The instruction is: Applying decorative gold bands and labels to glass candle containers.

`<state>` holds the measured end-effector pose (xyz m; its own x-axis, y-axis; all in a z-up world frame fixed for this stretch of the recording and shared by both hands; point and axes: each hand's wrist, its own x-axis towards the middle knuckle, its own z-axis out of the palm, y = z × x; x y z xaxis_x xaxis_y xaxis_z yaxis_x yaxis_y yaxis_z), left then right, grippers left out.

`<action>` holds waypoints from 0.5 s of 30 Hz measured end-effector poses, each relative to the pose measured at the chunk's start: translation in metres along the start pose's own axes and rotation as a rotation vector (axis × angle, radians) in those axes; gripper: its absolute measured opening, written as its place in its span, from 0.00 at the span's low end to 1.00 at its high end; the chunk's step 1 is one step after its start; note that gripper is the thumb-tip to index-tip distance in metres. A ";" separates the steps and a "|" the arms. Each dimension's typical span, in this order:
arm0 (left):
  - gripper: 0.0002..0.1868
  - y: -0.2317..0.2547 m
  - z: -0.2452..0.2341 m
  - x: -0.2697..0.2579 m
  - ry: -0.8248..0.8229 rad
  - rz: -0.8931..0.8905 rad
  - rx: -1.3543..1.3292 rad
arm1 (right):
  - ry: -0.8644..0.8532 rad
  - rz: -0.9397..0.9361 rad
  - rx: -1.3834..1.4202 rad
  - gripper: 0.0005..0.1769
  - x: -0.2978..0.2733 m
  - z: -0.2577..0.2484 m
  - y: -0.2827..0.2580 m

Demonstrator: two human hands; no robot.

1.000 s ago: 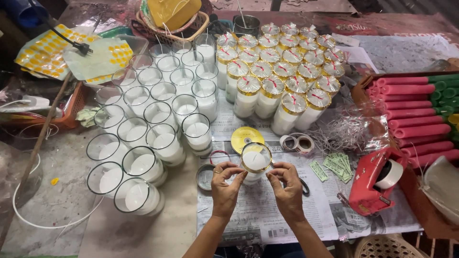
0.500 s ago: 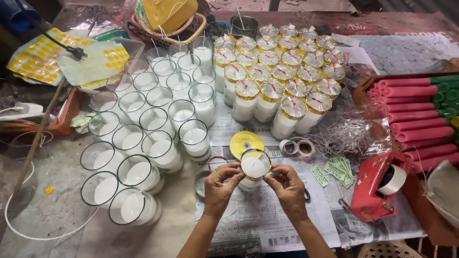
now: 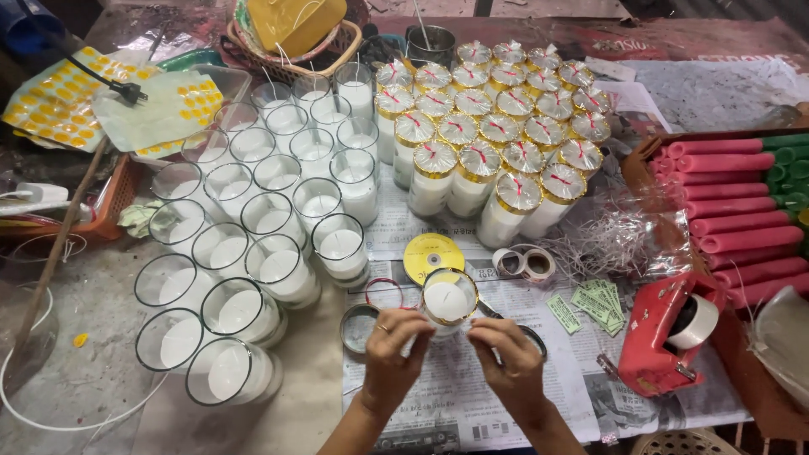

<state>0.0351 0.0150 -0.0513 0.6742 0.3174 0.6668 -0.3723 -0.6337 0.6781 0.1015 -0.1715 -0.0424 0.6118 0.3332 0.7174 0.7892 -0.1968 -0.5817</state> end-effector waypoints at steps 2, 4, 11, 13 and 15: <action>0.06 0.018 -0.003 0.008 -0.050 0.310 0.018 | -0.071 -0.110 -0.013 0.06 0.001 0.004 -0.004; 0.07 0.012 -0.001 0.011 -0.080 0.343 0.098 | -0.099 -0.142 -0.069 0.07 0.006 0.006 -0.001; 0.09 -0.006 0.008 0.020 -0.339 0.347 0.423 | -0.408 -0.132 -0.273 0.03 0.029 0.003 0.012; 0.08 -0.005 0.008 0.025 -0.407 0.338 0.461 | -0.470 -0.125 -0.289 0.04 0.033 0.003 0.016; 0.07 -0.020 0.011 0.027 -0.469 0.338 0.500 | -0.527 -0.124 -0.311 0.06 0.037 0.004 0.021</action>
<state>0.0679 0.0281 -0.0498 0.8167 -0.2123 0.5367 -0.3486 -0.9225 0.1656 0.1404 -0.1598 -0.0297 0.4693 0.7652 0.4408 0.8795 -0.3604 -0.3108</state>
